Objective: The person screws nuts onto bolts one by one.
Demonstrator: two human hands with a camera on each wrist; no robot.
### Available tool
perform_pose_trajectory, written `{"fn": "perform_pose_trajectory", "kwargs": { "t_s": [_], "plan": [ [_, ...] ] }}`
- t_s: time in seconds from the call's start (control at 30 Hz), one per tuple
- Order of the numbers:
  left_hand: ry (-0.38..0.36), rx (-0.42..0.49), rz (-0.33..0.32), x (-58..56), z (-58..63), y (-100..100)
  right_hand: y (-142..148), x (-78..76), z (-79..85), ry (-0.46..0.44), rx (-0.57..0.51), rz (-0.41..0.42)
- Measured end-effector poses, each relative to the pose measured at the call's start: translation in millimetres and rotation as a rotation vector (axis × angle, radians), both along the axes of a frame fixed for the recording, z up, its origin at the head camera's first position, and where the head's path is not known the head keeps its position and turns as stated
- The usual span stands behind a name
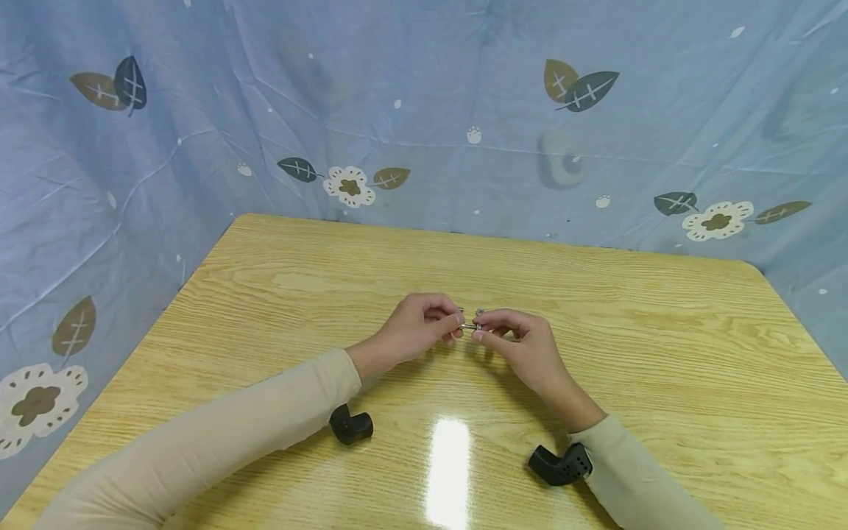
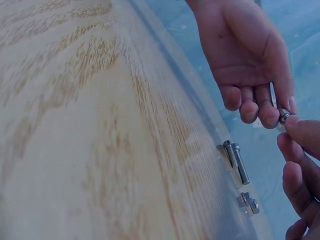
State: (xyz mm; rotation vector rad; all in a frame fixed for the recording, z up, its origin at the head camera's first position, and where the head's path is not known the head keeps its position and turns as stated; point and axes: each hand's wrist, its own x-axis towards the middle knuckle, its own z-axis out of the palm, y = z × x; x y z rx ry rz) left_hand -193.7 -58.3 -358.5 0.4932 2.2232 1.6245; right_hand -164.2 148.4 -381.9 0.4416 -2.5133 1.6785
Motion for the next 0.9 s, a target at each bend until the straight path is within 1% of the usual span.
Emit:
{"fn": "perform_pose_trajectory", "kwargs": {
  "t_s": [0.13, 0.37, 0.5, 0.67, 0.77, 0.9],
  "plan": [
    [0.011, 0.028, -0.007, -0.4, 0.7, -0.4, -0.2, -0.2, 0.4, 0.005, 0.000, 0.000],
    [0.080, -0.041, 0.008, -0.4, 0.9, -2.0, -0.3, -0.7, 1.7, 0.003, -0.005, 0.008],
    [0.080, -0.036, -0.002, -0.7, 1.0, -2.3, -0.7, 0.1, 3.0, -0.014, -0.015, 0.011],
    [0.079, -0.025, 0.002, -0.3, 1.3, -3.1, -0.5, 0.4, 3.4, -0.017, -0.014, 0.010],
    [0.064, -0.005, 0.003, -0.8, 1.3, -2.6, -0.2, 0.1, 3.5, -0.017, -0.015, 0.010],
    [0.026, 0.027, -0.010, -1.6, 1.5, -1.5, -0.5, 0.3, 4.5, -0.021, -0.020, 0.009]
  ]
}}
